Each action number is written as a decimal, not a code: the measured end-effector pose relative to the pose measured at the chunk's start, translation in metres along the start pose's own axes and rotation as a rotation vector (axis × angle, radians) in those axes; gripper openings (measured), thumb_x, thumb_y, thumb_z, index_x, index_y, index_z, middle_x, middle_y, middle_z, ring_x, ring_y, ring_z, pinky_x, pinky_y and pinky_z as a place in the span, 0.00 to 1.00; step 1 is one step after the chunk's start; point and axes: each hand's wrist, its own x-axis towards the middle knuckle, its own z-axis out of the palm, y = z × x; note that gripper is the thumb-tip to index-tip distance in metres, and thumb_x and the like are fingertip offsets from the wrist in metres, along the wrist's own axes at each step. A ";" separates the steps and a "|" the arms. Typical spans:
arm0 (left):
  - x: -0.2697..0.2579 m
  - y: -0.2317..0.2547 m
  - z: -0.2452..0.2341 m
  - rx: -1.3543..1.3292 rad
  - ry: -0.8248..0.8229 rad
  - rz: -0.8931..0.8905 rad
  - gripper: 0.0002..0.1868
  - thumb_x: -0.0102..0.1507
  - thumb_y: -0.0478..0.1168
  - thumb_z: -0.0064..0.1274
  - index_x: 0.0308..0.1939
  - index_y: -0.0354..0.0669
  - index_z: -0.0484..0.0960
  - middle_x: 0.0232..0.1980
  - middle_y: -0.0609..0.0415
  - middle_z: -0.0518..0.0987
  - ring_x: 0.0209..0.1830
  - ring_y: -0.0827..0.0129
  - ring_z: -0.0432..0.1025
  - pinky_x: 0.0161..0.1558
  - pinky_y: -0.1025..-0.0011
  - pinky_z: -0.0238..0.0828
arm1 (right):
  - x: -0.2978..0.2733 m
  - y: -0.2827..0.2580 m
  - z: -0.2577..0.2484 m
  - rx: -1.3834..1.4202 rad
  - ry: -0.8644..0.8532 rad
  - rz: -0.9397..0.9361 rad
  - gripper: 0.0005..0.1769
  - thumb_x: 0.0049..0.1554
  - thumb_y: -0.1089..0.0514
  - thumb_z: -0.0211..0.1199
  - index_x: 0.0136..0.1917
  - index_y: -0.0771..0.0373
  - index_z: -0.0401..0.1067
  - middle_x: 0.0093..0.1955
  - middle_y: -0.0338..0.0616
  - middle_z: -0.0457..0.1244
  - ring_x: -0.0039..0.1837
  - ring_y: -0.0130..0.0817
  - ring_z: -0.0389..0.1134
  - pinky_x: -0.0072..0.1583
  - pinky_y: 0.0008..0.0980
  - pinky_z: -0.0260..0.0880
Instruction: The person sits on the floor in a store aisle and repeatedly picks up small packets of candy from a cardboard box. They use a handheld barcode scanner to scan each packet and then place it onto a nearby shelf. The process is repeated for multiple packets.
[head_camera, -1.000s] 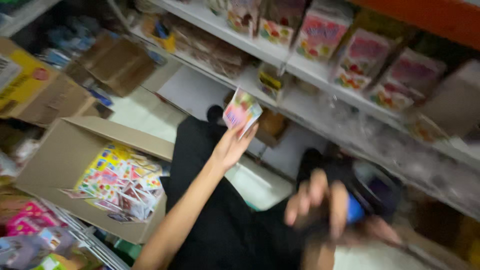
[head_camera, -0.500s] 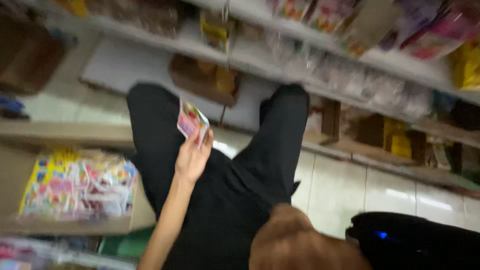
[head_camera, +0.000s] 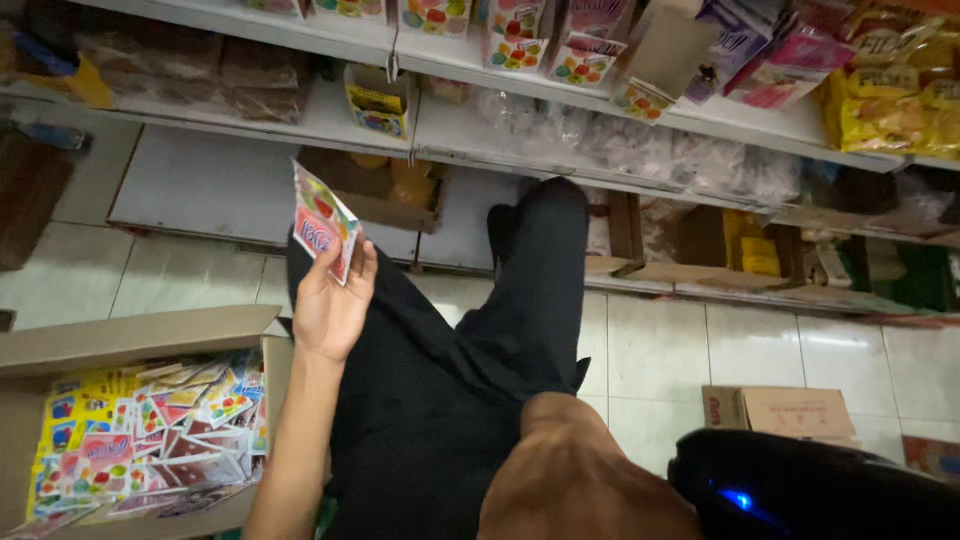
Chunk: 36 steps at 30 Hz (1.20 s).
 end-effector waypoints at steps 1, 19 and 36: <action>0.007 0.000 0.003 -0.004 0.006 -0.011 0.14 0.71 0.32 0.49 0.61 0.34 0.76 0.56 0.45 0.81 0.59 0.60 0.76 0.66 0.61 0.72 | 0.006 0.003 -0.006 -0.011 -0.001 0.007 0.05 0.63 0.60 0.65 0.48 0.63 0.73 0.49 0.48 0.64 0.49 0.34 0.67 0.49 0.35 0.69; 0.039 -0.046 0.039 0.624 0.089 -0.021 0.23 0.71 0.36 0.51 0.68 0.30 0.67 0.65 0.44 0.75 0.65 0.60 0.71 0.67 0.57 0.68 | 0.016 0.104 -0.164 -0.923 0.703 0.753 0.14 0.55 0.62 0.78 0.50 0.67 0.76 0.45 0.48 0.70 0.46 0.26 0.68 0.50 0.30 0.71; 0.117 -0.069 0.038 0.519 0.115 -0.075 0.24 0.63 0.36 0.54 0.64 0.41 0.73 0.56 0.54 0.81 0.56 0.69 0.76 0.59 0.67 0.72 | 0.027 0.130 -0.234 -1.164 0.449 0.918 0.11 0.50 0.61 0.74 0.41 0.71 0.76 0.37 0.52 0.68 0.37 0.42 0.70 0.44 0.35 0.71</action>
